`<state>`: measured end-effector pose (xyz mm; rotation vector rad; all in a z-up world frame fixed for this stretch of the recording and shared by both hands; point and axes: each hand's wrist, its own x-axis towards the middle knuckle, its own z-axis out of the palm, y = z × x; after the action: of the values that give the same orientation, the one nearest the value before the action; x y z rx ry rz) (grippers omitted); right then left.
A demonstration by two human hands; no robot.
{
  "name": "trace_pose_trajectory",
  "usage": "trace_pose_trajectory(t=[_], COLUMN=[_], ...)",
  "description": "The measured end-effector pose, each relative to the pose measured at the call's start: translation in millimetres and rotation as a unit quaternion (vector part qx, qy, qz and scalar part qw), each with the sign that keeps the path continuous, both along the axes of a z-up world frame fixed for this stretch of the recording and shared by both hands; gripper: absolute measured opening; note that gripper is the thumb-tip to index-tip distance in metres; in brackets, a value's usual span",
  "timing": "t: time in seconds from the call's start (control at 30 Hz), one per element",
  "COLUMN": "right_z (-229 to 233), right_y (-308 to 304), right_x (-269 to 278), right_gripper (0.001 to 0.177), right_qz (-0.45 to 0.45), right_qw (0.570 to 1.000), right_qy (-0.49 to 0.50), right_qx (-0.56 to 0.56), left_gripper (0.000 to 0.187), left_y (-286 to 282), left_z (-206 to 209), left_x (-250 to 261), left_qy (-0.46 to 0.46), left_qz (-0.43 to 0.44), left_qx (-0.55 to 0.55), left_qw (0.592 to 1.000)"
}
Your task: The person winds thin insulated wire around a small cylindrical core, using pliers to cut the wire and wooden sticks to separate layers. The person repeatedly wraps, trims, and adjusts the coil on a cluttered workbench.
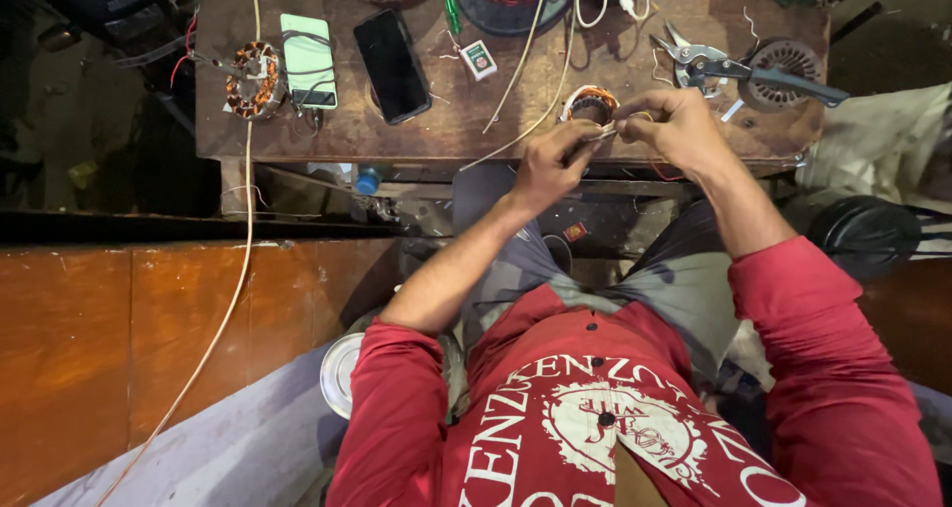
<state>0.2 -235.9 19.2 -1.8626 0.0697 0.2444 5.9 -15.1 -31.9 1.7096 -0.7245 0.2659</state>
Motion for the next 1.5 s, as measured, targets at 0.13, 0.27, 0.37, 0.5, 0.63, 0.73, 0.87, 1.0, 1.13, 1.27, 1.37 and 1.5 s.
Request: trace_pose_trajectory(t=[0.13, 0.27, 0.37, 0.5, 0.63, 0.73, 0.87, 1.0, 1.13, 1.27, 1.37, 1.5], right_z=[8.6, 14.0, 18.0, 27.0, 44.7, 44.6, 42.6, 38.1, 26.4, 28.7, 41.5, 38.2], right_y=[-2.6, -4.0, -5.0, -3.7, -0.3, 12.9, 42.4, 53.6, 45.8, 47.9, 53.5, 54.9], right_x=[6.8, 13.0, 14.3, 12.3, 25.2, 37.5, 59.1, 67.4, 63.2, 71.6, 76.7, 74.0], right_gripper=[0.022, 0.039, 0.046, 0.042, 0.042, 0.049, 0.043, 0.057, 0.046, 0.041, 0.041, 0.038], right_qz=[0.064, 0.096, 0.159, 0.209, 0.182, 0.21, 0.32, 0.399, 0.423, 0.444, 0.434, 0.375], right_qw=[0.99, 0.992, 0.97, 0.921, 0.915, 0.865, 0.795, 0.731, 0.673, 0.618, 0.674, 0.73], right_qy=[-0.05, -0.032, -0.09, -0.171, -0.231, -0.335, -0.359, -0.328, -0.306, -0.362, -0.35, -0.275], right_qx=[-0.12, -0.075, -0.162, -0.279, -0.276, -0.31, -0.37, -0.446, -0.523, -0.538, -0.485, -0.501], left_gripper=[0.021, 0.021, 0.021, 0.02, 0.022, 0.016, 0.02, 0.025, 0.033, 0.026, 0.028, 0.029], left_y=[-4.9, -2.4, 1.6, 1.6, 1.0, 0.8, 1.8, 4.1, 5.2, 7.0, 7.4, 10.6], left_z=[-6.3, -3.6, 0.6, -1.9, -15.4, -29.0, -29.3, -32.1, -47.3, -58.0, -56.6, -61.9], left_x=[-1.3, -0.8, 0.0, 1.0, 6.2, 0.1, 3.6, 2.0, 7.4, 9.8, 13.7, 18.8], left_qy=[0.014, 0.008, 0.008, -0.004, -0.035, -0.051, -0.091, -0.116, -0.108, -0.114, -0.12, -0.104], left_qz=[0.015, 0.012, 0.007, -0.003, 0.006, 0.028, 0.048, 0.059, 0.033, 0.023, 0.016, 0.009], left_qx=[-0.016, -0.015, 0.02, 0.022, 0.012, 0.048, 0.063, 0.017, 0.036, 0.034, 0.003, -0.036], left_qw=[1.0, 1.0, 1.0, 1.0, 0.999, 0.997, 0.993, 0.991, 0.993, 0.993, 0.993, 0.994])
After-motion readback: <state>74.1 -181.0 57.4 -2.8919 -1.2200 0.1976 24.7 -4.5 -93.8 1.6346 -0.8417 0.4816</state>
